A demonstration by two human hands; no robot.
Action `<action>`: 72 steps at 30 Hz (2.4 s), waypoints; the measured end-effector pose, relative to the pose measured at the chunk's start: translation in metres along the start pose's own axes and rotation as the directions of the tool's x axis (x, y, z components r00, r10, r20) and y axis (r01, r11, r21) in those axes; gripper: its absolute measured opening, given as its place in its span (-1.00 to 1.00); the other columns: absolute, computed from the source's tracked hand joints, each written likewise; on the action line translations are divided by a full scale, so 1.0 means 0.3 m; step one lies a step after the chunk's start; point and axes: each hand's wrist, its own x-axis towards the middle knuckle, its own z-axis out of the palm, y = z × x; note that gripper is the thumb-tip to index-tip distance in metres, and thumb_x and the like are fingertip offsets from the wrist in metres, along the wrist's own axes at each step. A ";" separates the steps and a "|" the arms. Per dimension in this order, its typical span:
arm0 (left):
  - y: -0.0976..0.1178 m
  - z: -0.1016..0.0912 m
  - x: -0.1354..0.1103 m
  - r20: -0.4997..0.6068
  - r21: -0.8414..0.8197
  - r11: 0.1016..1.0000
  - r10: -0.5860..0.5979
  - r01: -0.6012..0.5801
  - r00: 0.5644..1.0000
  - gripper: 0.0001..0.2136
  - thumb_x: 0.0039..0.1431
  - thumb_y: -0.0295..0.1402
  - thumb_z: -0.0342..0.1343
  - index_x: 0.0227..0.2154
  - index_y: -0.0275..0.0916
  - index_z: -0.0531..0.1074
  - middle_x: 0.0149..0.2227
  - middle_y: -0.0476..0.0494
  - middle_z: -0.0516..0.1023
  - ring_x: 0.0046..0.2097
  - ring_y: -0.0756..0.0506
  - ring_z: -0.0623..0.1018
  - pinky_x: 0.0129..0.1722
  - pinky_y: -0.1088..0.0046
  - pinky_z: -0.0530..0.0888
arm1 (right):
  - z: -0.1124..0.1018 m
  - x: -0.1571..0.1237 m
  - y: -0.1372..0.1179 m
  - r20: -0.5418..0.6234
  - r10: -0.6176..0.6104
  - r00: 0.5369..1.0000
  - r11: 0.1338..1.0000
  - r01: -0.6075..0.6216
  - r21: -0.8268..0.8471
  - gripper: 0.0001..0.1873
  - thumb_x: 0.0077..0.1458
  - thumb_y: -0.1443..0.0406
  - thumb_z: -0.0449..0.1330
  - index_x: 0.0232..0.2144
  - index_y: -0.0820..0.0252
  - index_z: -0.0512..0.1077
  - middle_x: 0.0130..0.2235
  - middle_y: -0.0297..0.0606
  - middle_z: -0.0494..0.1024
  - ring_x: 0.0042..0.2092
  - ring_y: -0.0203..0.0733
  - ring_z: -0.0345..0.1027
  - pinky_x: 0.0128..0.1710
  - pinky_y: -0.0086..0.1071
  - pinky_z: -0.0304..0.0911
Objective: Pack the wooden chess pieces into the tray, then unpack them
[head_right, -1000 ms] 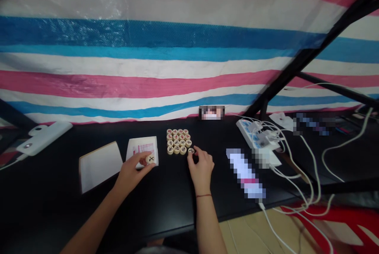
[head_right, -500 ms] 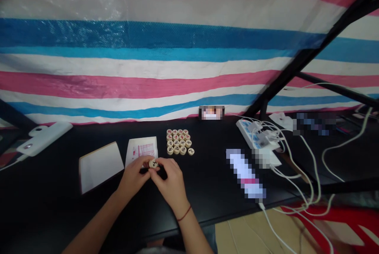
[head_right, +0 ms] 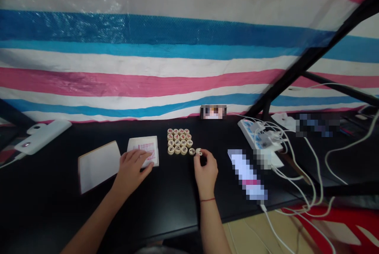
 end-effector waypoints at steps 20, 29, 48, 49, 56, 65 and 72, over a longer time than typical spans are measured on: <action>0.001 0.010 -0.016 0.158 0.088 0.992 -0.106 0.093 0.982 -0.80 0.14 -0.28 0.16 -0.18 -0.12 0.53 -0.10 -0.17 0.55 0.01 -0.30 0.43 0.11 -0.05 0.19 | 0.045 -0.009 0.003 0.135 -0.188 0.973 0.945 0.216 -0.246 -0.71 0.15 0.15 0.02 -0.23 0.20 0.41 -0.22 -0.10 0.54 -0.15 0.00 0.33 -0.14 -0.20 0.18; -0.005 0.022 -0.016 0.137 0.079 0.994 -0.079 0.069 0.987 -0.81 0.14 -0.31 0.16 -0.18 -0.13 0.53 -0.11 -0.13 0.56 -0.01 -0.27 0.46 0.10 -0.01 0.22 | 0.042 -0.003 -0.002 0.119 -0.164 0.979 0.965 0.184 -0.185 -0.72 0.12 0.13 0.05 -0.24 0.19 0.40 -0.23 -0.12 0.52 -0.16 -0.01 0.33 -0.14 -0.19 0.20; -0.218 -0.061 0.009 0.138 -0.201 0.979 0.004 0.024 0.990 -0.65 0.02 -0.27 0.25 -0.08 -0.12 0.47 0.00 -0.19 0.47 0.02 -0.26 0.45 0.05 0.07 0.35 | 0.346 0.004 -0.476 0.864 -0.260 0.431 0.623 0.759 -0.191 -0.69 0.10 0.41 0.09 -0.08 0.41 0.41 -0.09 0.05 0.50 -0.07 0.04 0.34 -0.15 -0.26 0.22; -0.217 -0.064 0.008 0.159 -0.199 0.980 0.005 0.027 0.987 -0.65 0.02 -0.26 0.26 -0.09 -0.10 0.47 0.00 -0.17 0.47 0.02 -0.26 0.45 0.05 0.06 0.34 | 0.355 0.006 -0.478 0.866 -0.254 0.431 0.625 0.756 -0.193 -0.69 0.08 0.40 0.11 -0.10 0.41 0.42 -0.12 0.05 0.51 -0.08 0.05 0.35 -0.17 -0.26 0.22; -0.199 -0.077 0.003 0.252 -0.184 0.981 -0.015 0.064 0.968 -0.80 -0.03 -0.27 0.29 -0.29 -0.10 0.50 -0.03 -0.10 0.48 0.04 -0.24 0.42 0.07 0.09 0.26 | 0.288 0.021 -0.480 0.839 -0.306 0.450 0.702 0.702 -0.120 -0.89 0.07 0.34 0.13 -0.35 0.25 0.44 -0.24 -0.12 0.53 -0.14 -0.08 0.35 -0.20 -0.34 0.18; -0.190 -0.060 0.005 0.257 -0.206 0.973 -0.053 0.108 0.965 -0.85 0.06 -0.26 0.21 -0.51 -0.19 0.43 -0.13 -0.09 0.51 0.00 -0.19 0.44 0.06 0.13 0.24 | -0.059 0.092 -0.202 0.798 -0.282 0.533 0.956 0.231 0.183 -0.87 0.09 0.31 0.07 -0.36 0.18 0.42 -0.37 -0.32 0.49 -0.35 -0.24 0.34 -0.33 -0.42 0.22; -0.202 -0.040 0.007 0.224 -0.231 0.973 0.041 0.012 0.974 -0.83 0.11 -0.27 0.16 -0.54 -0.19 0.44 -0.15 -0.10 0.53 -0.06 -0.18 0.49 0.00 0.15 0.35 | -0.065 -0.069 -0.067 0.474 -0.423 0.773 0.800 0.563 -0.205 -0.74 0.19 0.25 0.06 -0.13 0.21 0.45 -0.12 -0.07 0.47 -0.13 -0.03 0.31 -0.11 -0.17 0.22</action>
